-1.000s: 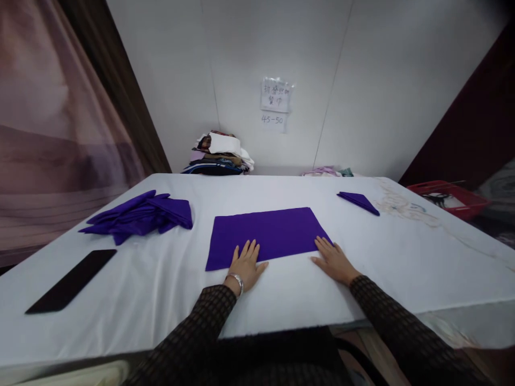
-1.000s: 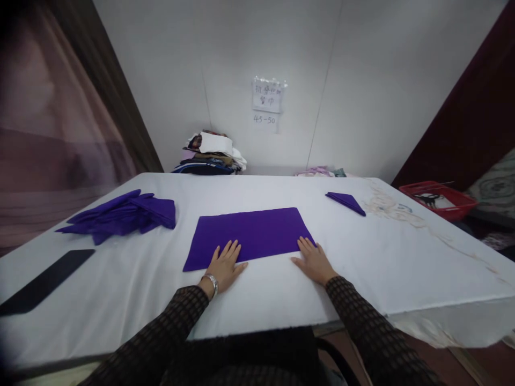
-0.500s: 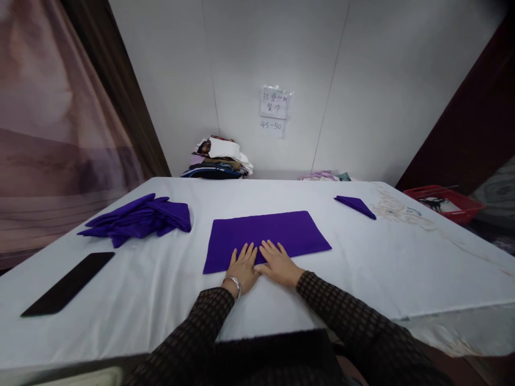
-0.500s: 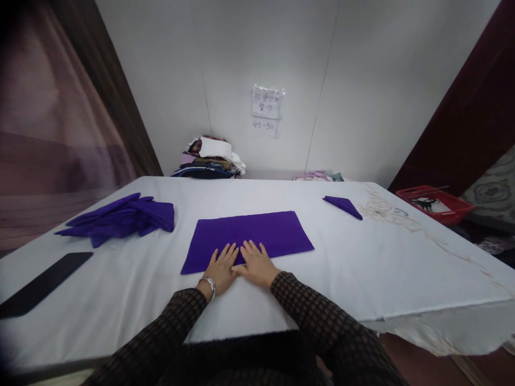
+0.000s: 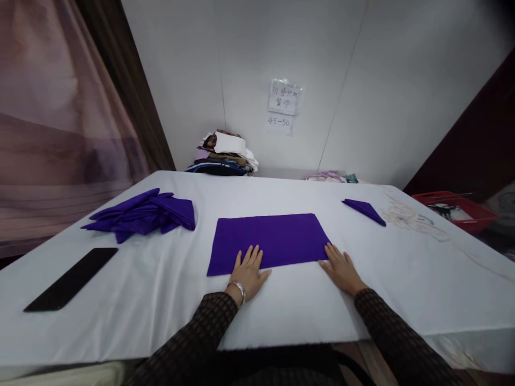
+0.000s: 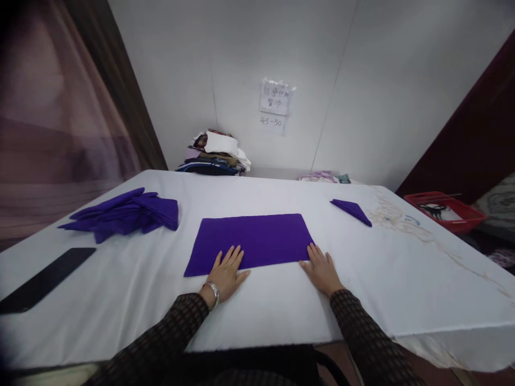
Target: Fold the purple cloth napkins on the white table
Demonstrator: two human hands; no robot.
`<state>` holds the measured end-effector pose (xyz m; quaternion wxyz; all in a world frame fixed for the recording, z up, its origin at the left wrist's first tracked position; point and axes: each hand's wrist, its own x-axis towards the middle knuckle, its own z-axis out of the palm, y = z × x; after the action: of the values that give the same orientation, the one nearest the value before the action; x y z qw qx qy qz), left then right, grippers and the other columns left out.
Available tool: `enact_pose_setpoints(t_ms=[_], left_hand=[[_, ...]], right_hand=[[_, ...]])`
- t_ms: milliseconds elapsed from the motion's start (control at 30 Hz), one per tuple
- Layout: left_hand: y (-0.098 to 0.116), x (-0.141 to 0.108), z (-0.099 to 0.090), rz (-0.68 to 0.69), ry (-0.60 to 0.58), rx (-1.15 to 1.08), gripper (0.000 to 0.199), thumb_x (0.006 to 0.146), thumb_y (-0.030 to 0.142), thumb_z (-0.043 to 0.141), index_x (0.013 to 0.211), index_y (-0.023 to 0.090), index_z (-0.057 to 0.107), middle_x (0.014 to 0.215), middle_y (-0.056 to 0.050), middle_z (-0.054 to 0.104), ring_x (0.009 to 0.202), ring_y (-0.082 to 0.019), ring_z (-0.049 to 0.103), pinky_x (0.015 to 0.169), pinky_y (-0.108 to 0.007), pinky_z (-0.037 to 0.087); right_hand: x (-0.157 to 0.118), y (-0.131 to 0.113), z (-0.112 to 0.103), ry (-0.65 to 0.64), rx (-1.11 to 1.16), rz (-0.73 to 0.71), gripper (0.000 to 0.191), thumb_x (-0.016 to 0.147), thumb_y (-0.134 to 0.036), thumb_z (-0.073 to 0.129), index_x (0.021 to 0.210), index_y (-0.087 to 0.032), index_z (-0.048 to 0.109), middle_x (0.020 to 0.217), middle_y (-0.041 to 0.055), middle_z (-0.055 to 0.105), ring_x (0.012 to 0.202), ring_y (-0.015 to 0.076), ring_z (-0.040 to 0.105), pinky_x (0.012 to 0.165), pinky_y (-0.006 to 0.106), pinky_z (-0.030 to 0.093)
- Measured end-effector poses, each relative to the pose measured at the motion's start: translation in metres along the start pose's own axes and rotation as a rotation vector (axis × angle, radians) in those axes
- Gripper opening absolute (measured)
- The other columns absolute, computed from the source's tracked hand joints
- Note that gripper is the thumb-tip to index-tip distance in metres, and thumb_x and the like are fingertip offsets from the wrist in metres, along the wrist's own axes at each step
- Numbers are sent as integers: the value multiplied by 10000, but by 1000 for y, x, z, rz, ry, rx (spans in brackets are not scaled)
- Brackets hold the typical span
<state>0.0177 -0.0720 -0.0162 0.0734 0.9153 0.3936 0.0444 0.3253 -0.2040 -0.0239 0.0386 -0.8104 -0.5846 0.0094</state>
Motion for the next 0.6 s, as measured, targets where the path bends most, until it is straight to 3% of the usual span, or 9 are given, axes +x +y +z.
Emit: enact_pose_setpoints(t_ms=[267,467,600], left_hand=[[-2,-11,-11,-58,-3,-60,762,842,618,348,1440,153,269,1526,-95,181,1407,-276,108,1121,-521,92],[-56,-55,-19,-212,-25,14,804,835,670,294,1427,126,301,1508,-112,227,1397,-285,157,1119,-508,122],[-90,-80,-29,-419,-14,75,818,835,656,307,1412,78,321,1490,-148,262,1386,-307,191,1108,-523,146]], right_hand=[[0,7,18,66,-65,-38,649,905,-507,221,1420,-124,308,1487,108,292,1376,237,230,1082,486,209],[-1,16,28,122,-65,-70,654,894,-515,204,1418,-136,307,1466,122,335,1366,257,252,1067,510,227],[-2,18,32,127,-72,-77,675,887,-524,197,1416,-119,304,1468,122,331,1371,254,241,1067,507,235]])
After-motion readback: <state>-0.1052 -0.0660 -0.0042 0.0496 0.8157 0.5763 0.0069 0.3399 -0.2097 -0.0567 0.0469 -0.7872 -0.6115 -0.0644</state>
